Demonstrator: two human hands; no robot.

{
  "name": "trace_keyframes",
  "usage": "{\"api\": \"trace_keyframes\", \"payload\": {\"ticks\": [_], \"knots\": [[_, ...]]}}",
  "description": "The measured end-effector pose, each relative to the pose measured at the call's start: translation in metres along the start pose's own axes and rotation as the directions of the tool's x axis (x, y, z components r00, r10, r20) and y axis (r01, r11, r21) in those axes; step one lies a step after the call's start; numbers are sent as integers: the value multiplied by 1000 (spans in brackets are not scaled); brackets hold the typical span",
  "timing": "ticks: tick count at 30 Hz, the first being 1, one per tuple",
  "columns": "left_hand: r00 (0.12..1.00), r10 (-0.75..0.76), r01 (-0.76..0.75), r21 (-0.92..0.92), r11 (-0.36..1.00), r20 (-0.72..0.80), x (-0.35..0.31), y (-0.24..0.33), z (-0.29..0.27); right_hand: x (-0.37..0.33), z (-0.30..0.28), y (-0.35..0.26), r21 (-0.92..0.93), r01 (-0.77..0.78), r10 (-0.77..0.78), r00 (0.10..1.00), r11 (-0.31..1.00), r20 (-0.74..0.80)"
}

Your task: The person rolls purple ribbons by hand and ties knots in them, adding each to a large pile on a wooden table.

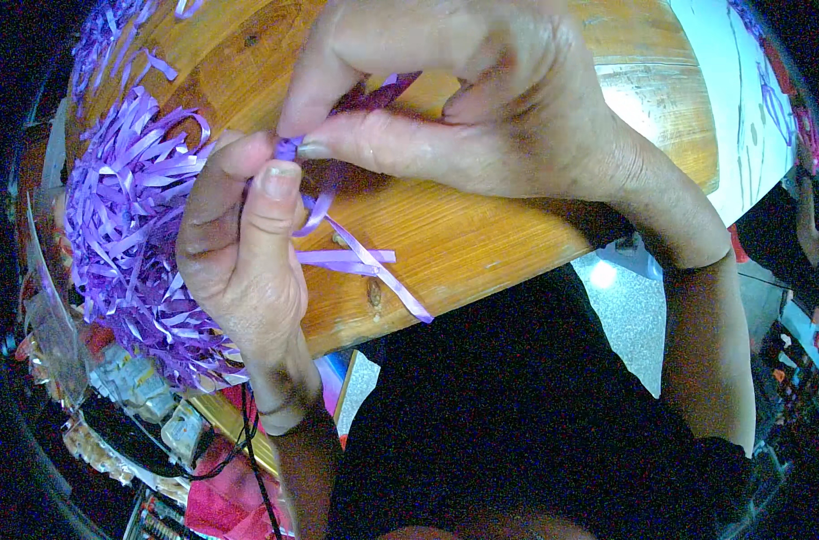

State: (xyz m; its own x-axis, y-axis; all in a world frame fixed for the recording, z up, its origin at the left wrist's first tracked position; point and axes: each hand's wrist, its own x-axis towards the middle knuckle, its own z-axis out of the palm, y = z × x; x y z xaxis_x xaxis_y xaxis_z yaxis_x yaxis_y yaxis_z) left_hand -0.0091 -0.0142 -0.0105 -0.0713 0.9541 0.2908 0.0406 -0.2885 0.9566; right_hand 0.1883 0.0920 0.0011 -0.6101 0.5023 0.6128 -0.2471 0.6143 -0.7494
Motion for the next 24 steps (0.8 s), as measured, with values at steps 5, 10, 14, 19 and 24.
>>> {"api": "trace_keyframes", "payload": {"ticks": [5, 10, 14, 19, 24], "knots": [[1000, 4, -7, -102, 995, -21, 0, -4, 1, 7, -6, -3, -44, 110, -109, 994, 993, 31], [998, -16, 11, -81, 997, -61, 0, -3, 3, 9, -9, -8, -85, 90, -83, 993, 992, 87], [996, -57, 49, -111, 993, -67, -1, -1, 3, 5, 3, -4, -84, 44, -45, 999, 996, -20], [998, -33, 33, -5, 999, -48, -3, 1, 2, 9, -8, 2, -198, 259, -250, 966, 946, 67], [998, -46, 47, 7, 999, -37, -4, 0, 0, 16, -14, 1, -190, 261, -242, 963, 946, 121]]}}
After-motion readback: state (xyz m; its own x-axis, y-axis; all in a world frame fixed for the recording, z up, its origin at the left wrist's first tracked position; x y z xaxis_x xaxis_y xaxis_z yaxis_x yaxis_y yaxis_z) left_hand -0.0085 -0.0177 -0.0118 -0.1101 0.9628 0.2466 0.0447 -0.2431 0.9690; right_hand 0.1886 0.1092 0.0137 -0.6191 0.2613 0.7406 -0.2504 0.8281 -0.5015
